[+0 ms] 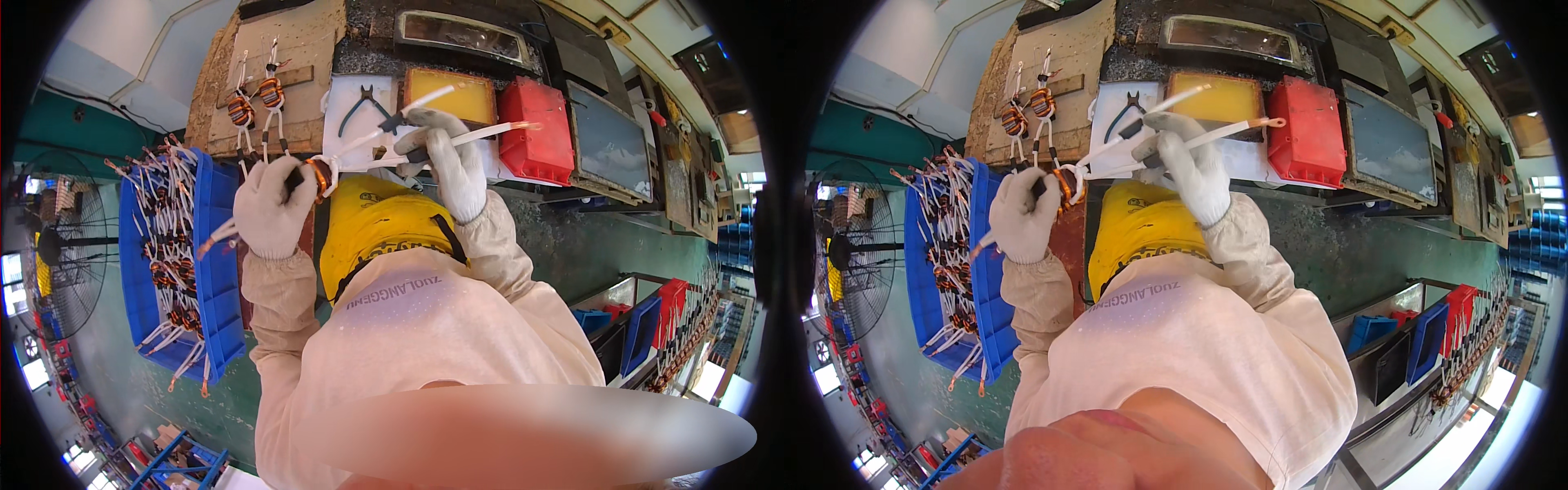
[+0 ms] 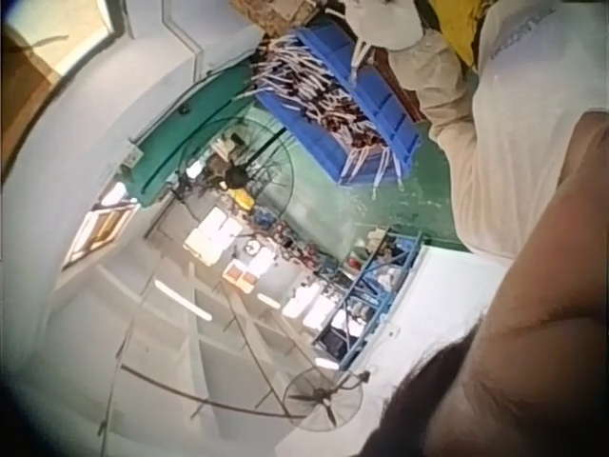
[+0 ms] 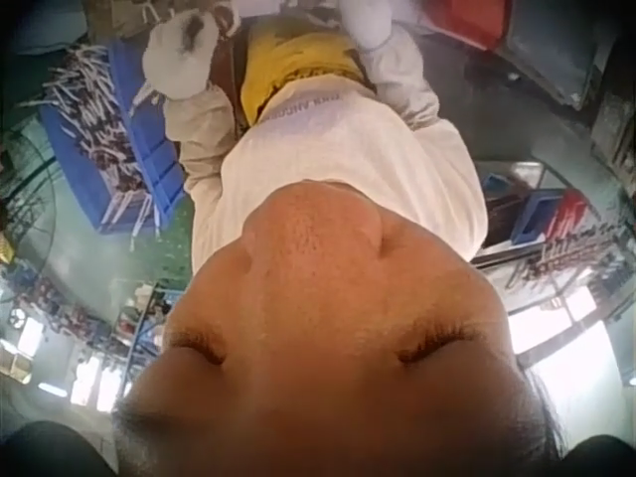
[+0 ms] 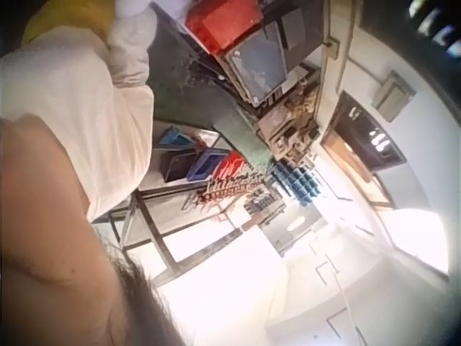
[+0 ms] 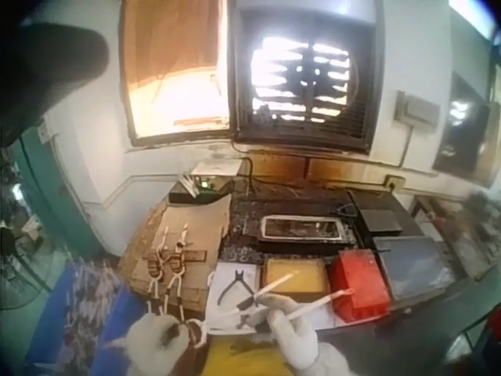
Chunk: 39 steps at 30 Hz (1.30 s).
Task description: The person assembles copper wire components at an industrial workbench, using wire cutters to manipulate insulated wire and copper coils while wearing protective gloves.
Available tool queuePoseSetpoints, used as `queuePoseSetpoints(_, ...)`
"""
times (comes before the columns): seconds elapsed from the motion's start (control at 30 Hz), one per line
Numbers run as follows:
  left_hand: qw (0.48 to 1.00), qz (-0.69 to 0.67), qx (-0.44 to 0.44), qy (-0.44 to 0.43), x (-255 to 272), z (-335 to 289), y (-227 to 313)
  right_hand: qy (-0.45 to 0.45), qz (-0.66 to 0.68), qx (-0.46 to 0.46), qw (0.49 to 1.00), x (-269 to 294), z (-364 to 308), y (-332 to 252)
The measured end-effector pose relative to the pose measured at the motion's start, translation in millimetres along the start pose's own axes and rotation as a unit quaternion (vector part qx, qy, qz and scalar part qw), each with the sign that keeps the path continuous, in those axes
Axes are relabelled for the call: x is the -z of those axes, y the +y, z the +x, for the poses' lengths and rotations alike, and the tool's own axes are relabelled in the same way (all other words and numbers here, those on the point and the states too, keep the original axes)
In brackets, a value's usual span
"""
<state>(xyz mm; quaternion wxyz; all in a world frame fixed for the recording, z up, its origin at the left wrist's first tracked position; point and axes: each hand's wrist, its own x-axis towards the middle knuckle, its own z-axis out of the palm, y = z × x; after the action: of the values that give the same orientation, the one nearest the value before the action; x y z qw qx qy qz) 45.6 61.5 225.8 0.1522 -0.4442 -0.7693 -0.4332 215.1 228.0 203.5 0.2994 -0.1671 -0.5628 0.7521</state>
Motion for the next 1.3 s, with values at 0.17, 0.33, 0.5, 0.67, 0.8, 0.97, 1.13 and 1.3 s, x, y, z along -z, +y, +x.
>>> queuePoseSetpoints(0.17, 0.996, -0.073, 0.024, -0.051, 4, 8, 7, -0.006, 0.049, 0.050, 0.998, 12, -2, 12)
queuePoseSetpoints(0.33, 0.981, -0.059, -0.147, -0.116, 4, 24, 17, -0.145, -0.102, 0.007, 0.984, 10, -3, 61)
queuePoseSetpoints(0.5, 0.935, -0.083, -0.264, -0.223, -20, 31, 42, -0.138, -0.085, -0.029, 0.986, -7, -4, 82)
queuePoseSetpoints(0.67, 0.955, -0.133, -0.253, -0.075, -19, 20, 46, 0.029, 0.074, 0.041, 0.996, -2, 3, 104)
queuePoseSetpoints(0.8, 0.941, -0.247, -0.174, -0.150, -10, -7, -2, 0.039, 0.014, 0.026, 0.999, -16, -4, 54)
queuePoseSetpoints(0.97, 0.837, -0.439, 0.325, -0.027, -29, -18, -46, 0.013, 0.117, 0.001, 0.993, -9, -14, 54)
queuePoseSetpoints(1.13, 0.715, -0.600, 0.353, 0.064, -35, -2, -62, -0.025, 0.188, -0.009, 0.982, -10, -18, 56)
queuePoseSetpoints(1.3, 0.600, -0.732, 0.317, 0.056, -34, -3, -65, -0.053, 0.223, -0.032, 0.973, -7, -20, 62)
